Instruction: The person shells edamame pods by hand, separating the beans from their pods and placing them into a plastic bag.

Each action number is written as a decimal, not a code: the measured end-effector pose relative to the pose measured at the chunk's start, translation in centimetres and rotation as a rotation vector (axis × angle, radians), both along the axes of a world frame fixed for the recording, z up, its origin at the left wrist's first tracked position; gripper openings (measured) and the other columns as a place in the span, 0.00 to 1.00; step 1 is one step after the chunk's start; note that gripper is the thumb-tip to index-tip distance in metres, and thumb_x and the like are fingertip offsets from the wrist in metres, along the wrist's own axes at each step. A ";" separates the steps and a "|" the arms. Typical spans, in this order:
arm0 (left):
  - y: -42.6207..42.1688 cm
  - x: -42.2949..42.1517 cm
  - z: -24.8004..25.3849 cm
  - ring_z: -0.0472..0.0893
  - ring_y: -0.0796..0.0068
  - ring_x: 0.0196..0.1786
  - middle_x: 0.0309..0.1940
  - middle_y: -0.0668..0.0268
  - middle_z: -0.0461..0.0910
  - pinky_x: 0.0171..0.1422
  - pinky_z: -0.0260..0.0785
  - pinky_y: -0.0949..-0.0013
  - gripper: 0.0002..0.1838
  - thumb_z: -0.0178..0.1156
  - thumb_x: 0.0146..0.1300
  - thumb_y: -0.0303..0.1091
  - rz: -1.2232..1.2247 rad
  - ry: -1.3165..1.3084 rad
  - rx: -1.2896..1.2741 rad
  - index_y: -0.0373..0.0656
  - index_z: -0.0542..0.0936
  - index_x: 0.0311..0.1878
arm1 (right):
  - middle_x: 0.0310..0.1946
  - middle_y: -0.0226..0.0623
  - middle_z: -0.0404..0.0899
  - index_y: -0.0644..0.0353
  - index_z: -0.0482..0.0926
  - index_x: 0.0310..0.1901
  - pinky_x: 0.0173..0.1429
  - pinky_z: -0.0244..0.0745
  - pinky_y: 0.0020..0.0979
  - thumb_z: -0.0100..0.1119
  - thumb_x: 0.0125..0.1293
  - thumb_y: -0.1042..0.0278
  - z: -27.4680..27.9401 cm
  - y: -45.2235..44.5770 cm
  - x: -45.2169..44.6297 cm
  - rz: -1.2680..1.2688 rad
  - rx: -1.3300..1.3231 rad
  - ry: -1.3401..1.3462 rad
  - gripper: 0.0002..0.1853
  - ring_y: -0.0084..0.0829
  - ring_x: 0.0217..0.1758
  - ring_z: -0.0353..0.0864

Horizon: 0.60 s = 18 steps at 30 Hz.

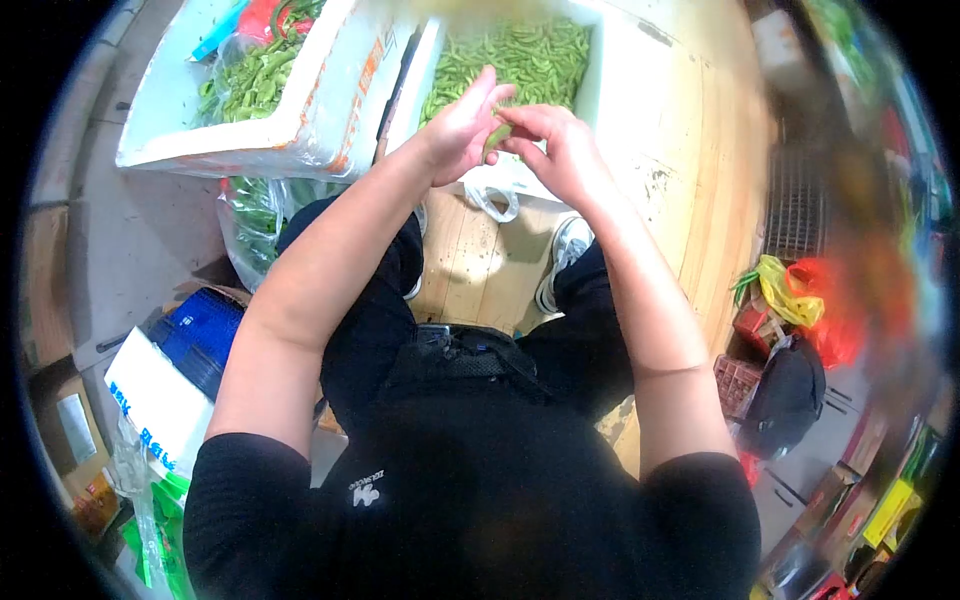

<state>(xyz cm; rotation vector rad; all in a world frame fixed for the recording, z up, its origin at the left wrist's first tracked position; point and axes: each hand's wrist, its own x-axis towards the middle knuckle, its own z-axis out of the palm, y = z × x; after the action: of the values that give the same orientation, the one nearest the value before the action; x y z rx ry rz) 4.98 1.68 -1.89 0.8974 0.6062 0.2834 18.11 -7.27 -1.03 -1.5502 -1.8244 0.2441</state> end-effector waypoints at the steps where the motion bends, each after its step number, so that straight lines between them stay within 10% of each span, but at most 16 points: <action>1: 0.1 -0.1 0.5 0.70 0.80 0.36 0.44 0.66 0.71 0.34 0.62 0.80 0.36 0.32 0.64 0.64 -0.042 -0.048 -0.038 0.40 0.59 0.60 | 0.35 0.42 0.78 0.59 0.78 0.44 0.40 0.74 0.31 0.58 0.54 0.74 0.2 0.1 0.3 -0.008 -0.032 0.005 0.13 0.37 0.35 0.79; 5: 0.8 0.5 1.2 0.71 0.82 0.39 0.46 0.68 0.73 0.41 0.65 0.80 0.22 0.47 0.66 0.46 -0.208 -0.031 0.122 0.40 0.67 0.56 | 0.31 0.42 0.77 0.60 0.80 0.38 0.39 0.73 0.31 0.59 0.53 0.74 1.7 0.2 1.2 -0.116 -0.133 0.069 0.09 0.37 0.33 0.78; 18: 3.1 2.9 -1.2 0.72 0.84 0.28 0.27 0.72 0.78 0.33 0.65 0.80 0.12 0.54 0.62 0.39 -0.243 0.113 0.635 0.39 0.78 0.38 | 0.26 0.41 0.75 0.61 0.78 0.32 0.36 0.72 0.36 0.61 0.53 0.69 1.1 1.2 3.7 -0.194 -0.144 -0.049 0.06 0.42 0.31 0.76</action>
<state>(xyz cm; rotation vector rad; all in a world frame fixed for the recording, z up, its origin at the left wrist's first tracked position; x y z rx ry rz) 7.89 4.79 -3.08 1.5943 0.5085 0.2069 21.77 -6.10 0.03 -1.8350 -1.7101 0.2516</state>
